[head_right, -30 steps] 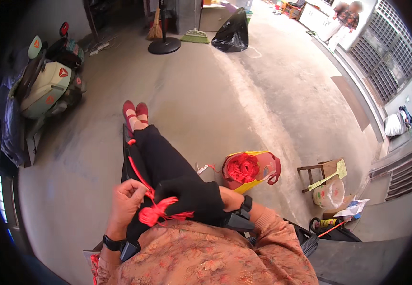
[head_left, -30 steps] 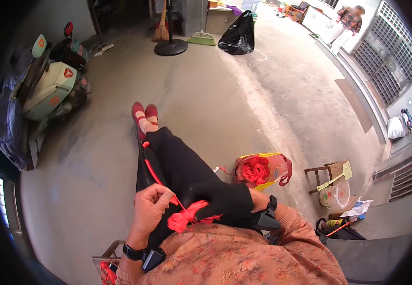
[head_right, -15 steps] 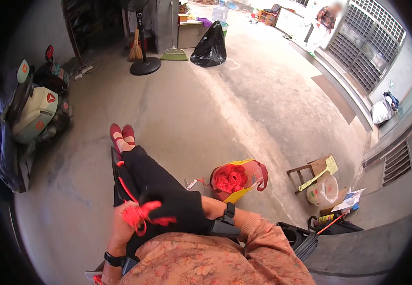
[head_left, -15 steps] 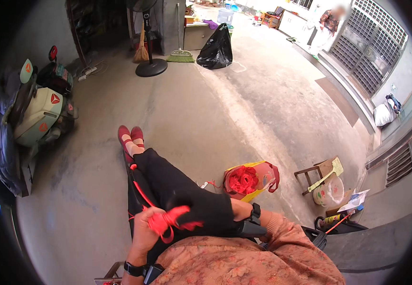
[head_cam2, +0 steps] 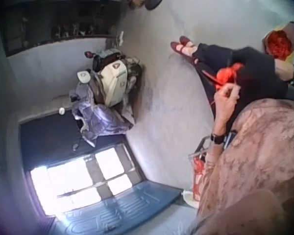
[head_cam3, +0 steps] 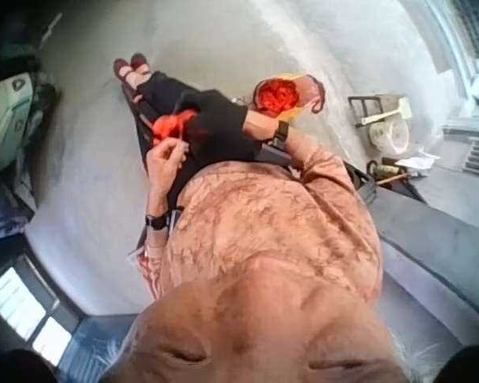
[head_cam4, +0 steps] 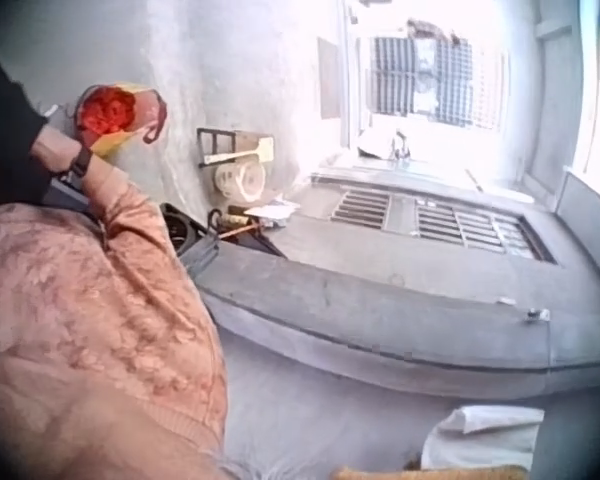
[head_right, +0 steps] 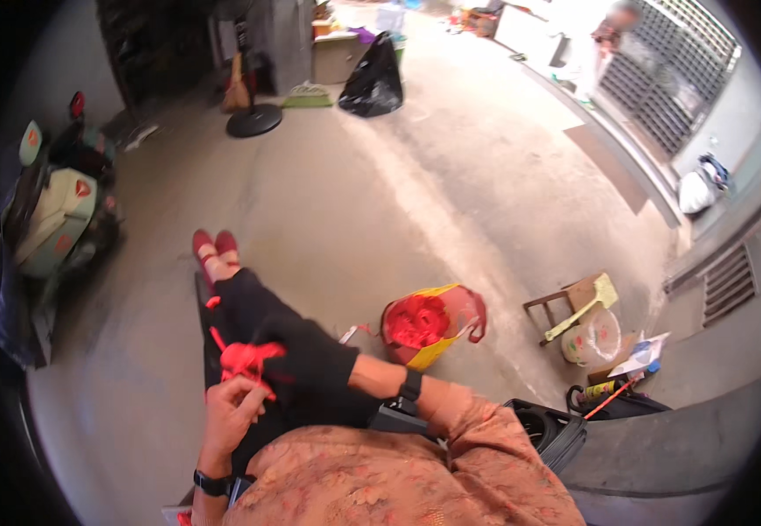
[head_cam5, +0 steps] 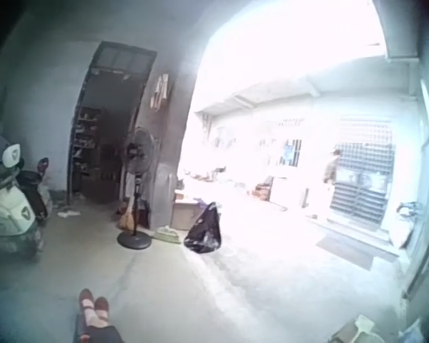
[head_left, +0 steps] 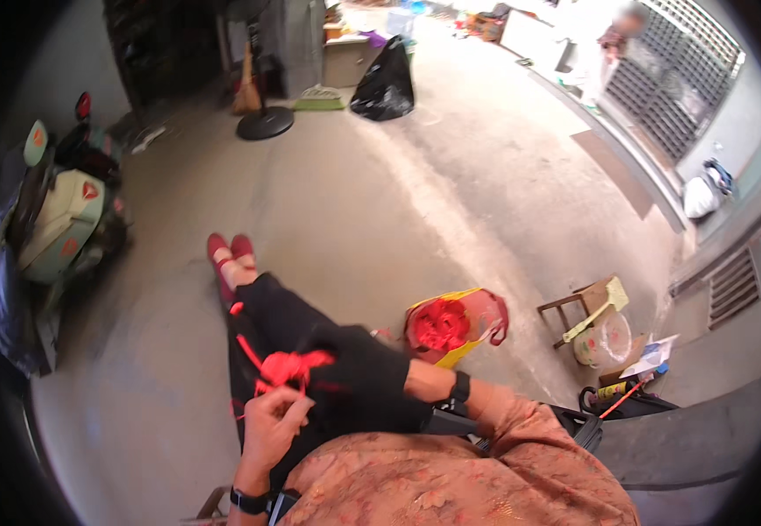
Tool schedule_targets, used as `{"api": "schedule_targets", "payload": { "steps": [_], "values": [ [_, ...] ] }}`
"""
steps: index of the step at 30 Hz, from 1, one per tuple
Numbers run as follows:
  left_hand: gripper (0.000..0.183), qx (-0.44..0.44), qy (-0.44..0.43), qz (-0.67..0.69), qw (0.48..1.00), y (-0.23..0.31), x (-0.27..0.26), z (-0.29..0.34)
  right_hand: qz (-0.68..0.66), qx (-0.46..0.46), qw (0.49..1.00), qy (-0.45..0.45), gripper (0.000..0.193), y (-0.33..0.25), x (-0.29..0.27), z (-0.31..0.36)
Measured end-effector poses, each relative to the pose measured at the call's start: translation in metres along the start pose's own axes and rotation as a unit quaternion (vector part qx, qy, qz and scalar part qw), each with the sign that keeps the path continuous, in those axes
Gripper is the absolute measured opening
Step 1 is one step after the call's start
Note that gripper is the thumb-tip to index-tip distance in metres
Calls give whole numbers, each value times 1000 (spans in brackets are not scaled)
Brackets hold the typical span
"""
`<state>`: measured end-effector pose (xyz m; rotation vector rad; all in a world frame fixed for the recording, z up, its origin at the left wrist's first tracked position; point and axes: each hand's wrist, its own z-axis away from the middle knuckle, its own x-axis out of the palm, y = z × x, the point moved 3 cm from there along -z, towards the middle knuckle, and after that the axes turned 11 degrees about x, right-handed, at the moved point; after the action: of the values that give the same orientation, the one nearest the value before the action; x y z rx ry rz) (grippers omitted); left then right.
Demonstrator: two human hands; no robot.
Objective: The recorder is sitting and tying small decorative knots using a bundle of red cord.
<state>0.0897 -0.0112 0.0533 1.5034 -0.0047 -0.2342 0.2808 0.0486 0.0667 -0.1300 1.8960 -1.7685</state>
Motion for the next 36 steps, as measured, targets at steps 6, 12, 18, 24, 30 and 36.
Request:
{"api": "schedule_targets", "payload": {
  "steps": [6,12,18,24,30,36],
  "values": [
    [8,109,-65,-61,990,5,0,8,107,-21,928,-355,36,-3,2,9],
    [10,43,-76,88,992,-7,7,7,-137,128,981,-46,31,8,1,-2],
    [11,90,-9,2,996,1,-34,1,123,49,991,-32,24,0,9,-18],
    [8,108,148,-77,980,-3,-110,-28,67,-22,989,133,24,7,28,-45],
    [16,114,304,-74,943,-28,-104,-14,25,146,985,86,26,46,62,-62],
    [18,-102,138,464,869,-84,-51,-6,-13,109,994,6,32,50,86,-56]
  ]
}}
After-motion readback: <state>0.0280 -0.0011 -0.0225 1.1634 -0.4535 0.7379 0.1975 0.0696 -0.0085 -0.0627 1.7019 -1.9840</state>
